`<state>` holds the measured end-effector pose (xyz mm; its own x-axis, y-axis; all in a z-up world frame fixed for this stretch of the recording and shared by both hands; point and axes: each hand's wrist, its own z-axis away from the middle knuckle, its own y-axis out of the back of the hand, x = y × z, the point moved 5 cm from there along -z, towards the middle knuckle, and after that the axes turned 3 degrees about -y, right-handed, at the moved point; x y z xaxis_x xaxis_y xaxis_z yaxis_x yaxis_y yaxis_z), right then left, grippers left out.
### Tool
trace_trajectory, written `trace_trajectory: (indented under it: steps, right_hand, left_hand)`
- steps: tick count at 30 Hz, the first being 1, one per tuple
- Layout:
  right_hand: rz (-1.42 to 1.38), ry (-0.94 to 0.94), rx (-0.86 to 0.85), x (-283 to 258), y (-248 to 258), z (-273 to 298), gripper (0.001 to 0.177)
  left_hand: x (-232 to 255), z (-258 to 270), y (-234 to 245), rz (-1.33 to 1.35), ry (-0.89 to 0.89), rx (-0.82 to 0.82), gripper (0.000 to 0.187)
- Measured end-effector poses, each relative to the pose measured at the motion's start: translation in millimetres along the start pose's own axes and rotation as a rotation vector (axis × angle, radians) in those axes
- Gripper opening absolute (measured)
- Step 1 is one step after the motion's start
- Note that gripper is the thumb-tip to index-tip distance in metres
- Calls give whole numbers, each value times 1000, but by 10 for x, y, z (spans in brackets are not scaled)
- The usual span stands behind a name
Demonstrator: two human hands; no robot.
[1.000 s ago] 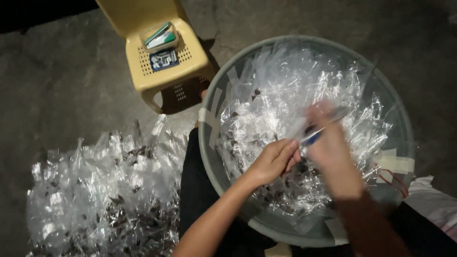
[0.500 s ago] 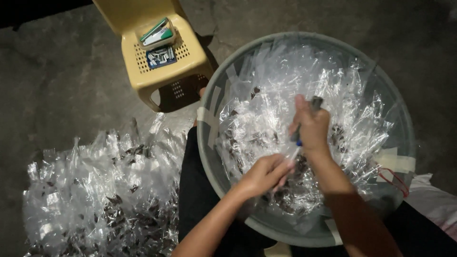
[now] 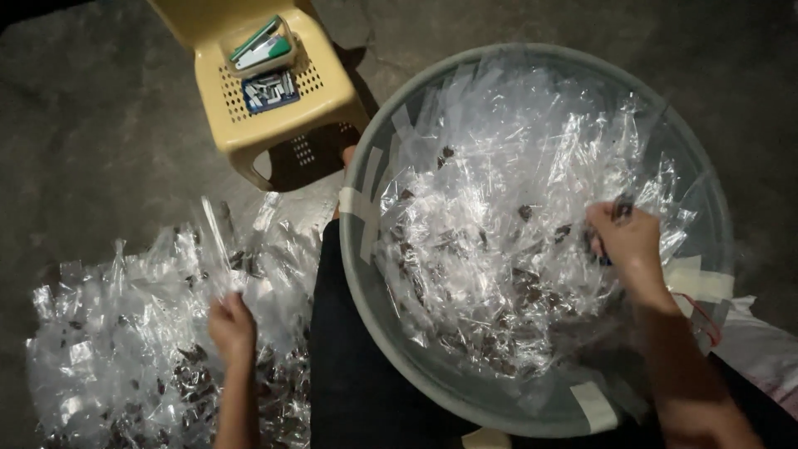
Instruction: Manually filling small plastic bags with food items and sealing them using a handheld lighter as a heat sealer.
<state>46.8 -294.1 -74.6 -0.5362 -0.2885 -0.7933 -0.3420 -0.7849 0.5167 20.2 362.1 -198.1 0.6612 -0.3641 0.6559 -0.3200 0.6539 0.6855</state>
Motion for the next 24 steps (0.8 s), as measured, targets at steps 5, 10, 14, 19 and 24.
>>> trace_trajectory:
  steps: [5, 10, 14, 19, 24]
  right_hand:
    - [233, -146, -76, 320, -310, -13, 22]
    - [163, -157, -138, 361, -623, 27, 32]
    - [-83, -195, -74, 382, -580, 6, 13]
    - [-106, -225, -56, 308, -149, -21, 17]
    - [-227, -19, -49, -151, 271, 200, 16]
  left_hand:
    - [-1625, -201, -747, -487, -54, -205, 51]
    - [-1739, -134, -996, -705, 114, -212, 55]
    - [-201, -113, -914, -377, -615, 39, 50]
    - [2067, 809, -936, 298, -724, -113, 38]
    - [2751, 1306, -2753, 255, -767, -577, 44]
